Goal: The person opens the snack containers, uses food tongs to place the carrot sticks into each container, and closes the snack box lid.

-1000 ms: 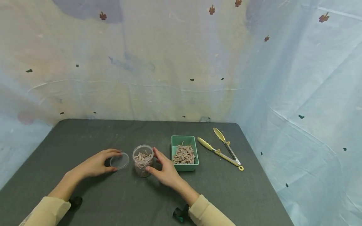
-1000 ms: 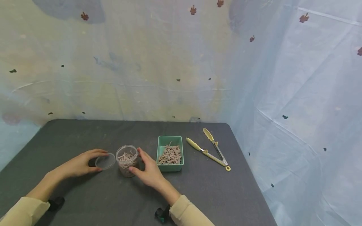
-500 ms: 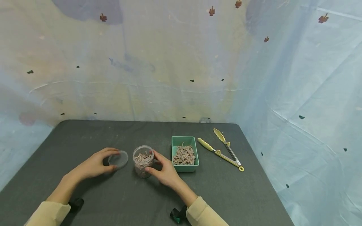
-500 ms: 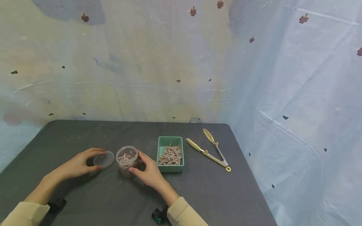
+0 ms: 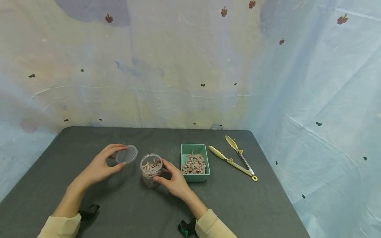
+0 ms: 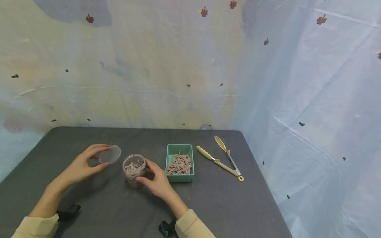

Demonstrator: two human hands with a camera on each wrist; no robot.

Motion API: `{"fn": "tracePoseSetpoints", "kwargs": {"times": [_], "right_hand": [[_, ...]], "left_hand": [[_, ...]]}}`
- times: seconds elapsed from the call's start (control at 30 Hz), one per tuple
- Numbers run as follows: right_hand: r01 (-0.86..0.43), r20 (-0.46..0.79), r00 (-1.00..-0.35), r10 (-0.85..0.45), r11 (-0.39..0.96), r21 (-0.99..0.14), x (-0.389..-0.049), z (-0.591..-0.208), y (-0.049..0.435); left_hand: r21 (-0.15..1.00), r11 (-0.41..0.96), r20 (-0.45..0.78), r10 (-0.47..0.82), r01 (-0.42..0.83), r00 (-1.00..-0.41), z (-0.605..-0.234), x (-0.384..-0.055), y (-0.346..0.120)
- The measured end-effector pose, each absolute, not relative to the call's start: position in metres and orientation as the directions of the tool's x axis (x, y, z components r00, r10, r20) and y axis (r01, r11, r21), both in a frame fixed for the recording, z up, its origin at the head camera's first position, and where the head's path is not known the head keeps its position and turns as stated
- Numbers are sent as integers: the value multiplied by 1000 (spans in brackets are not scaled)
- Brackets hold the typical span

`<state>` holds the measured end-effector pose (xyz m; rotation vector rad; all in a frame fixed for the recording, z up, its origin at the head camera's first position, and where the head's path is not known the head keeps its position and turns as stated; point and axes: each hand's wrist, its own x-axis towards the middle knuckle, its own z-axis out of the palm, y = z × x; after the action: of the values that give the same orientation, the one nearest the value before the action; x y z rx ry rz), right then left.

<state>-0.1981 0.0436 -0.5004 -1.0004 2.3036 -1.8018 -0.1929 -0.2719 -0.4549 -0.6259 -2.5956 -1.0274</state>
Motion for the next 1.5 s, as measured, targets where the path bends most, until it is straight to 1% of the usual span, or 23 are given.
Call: {"fn": "tracePoseSetpoints", "kwargs": {"times": [0.17, 0.47, 0.63, 0.77, 1.0, 1.23, 1.5], "right_hand": [[-465, 344, -774, -531, 110, -878, -200, -502, 43], [-453, 318, -785, -531, 143, -880, -203, -503, 42], [-431, 295, -789, -539, 143, -891, -202, -501, 41], [-431, 301, -788, -537, 133, -892, -201, -499, 42], [-421, 301, -790, -534, 116, -899, -201, -499, 41], [-432, 307, -786, -536, 122, -894, -201, -499, 42], [-424, 288, -786, -547, 136, -896, -202, -501, 43]], "left_hand": [[587, 600, 480, 282, 544, -830, -441, -194, -255], [578, 496, 544, 358, 648, -759, -426, -199, -221], [574, 465, 548, 393, 674, -738, -425, -199, -212], [576, 446, 534, 429, 685, -728, -427, -199, -208], [616, 460, 456, 454, 640, -766, -436, -201, -206], [618, 465, 442, 462, 634, -769, -438, -201, -205], [643, 483, 390, 462, 595, -797, -440, -203, -208]]}}
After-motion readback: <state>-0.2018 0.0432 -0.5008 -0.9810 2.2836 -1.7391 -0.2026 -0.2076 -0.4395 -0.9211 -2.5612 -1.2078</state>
